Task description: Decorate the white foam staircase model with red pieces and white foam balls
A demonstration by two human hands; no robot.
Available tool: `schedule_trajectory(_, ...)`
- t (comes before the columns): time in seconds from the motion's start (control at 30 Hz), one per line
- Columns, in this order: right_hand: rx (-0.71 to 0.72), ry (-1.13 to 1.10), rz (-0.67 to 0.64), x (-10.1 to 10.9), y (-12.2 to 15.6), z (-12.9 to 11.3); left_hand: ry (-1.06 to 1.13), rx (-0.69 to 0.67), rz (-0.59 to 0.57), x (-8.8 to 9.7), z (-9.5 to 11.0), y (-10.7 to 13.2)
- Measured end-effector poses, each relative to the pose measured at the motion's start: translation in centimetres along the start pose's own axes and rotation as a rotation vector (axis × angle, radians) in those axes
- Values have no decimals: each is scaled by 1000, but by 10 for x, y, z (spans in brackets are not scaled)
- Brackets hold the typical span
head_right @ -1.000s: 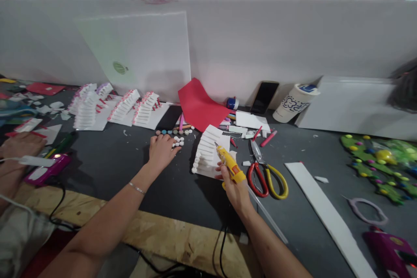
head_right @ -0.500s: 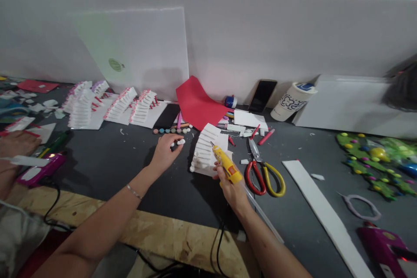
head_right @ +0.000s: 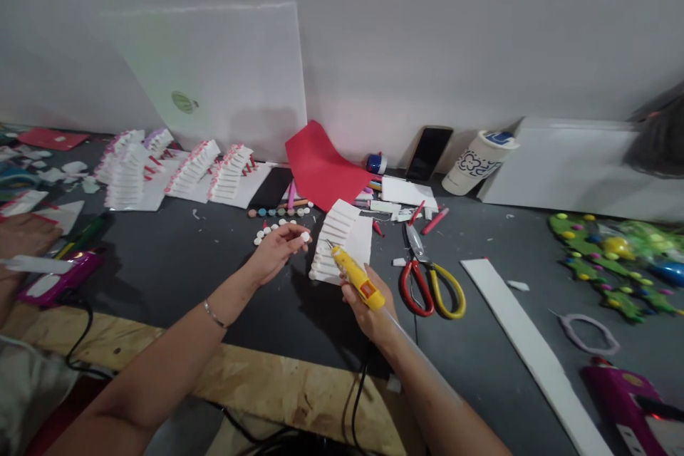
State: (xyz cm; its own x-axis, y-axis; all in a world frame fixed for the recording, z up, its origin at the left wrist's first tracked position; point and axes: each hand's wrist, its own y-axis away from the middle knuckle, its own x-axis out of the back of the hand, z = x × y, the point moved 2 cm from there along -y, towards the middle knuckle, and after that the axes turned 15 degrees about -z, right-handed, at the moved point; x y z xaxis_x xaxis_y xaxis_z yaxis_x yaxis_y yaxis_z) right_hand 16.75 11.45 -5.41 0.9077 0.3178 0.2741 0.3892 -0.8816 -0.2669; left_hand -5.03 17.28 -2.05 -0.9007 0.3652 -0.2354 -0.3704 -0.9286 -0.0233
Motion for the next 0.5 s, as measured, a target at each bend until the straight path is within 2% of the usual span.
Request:
schedule_trajectory(0.13,42,68,-35,0,2,4,121,6,-54,0,4,1)
schedule_trajectory(0.27,37,83,-23,1,2,1,267,-45,14,15,10,-1)
schedule_trajectory(0.37,3,88,-20,2,1,-4,376,-30,96,28,12,-4)
schedule_trajectory(0.43,-16,87,-18,3,1,-6,399,-7,123,31,10,-4)
schedule_trajectory(0.5,-17,100,-15,3,0,-7,386,16,100,28,8,-4)
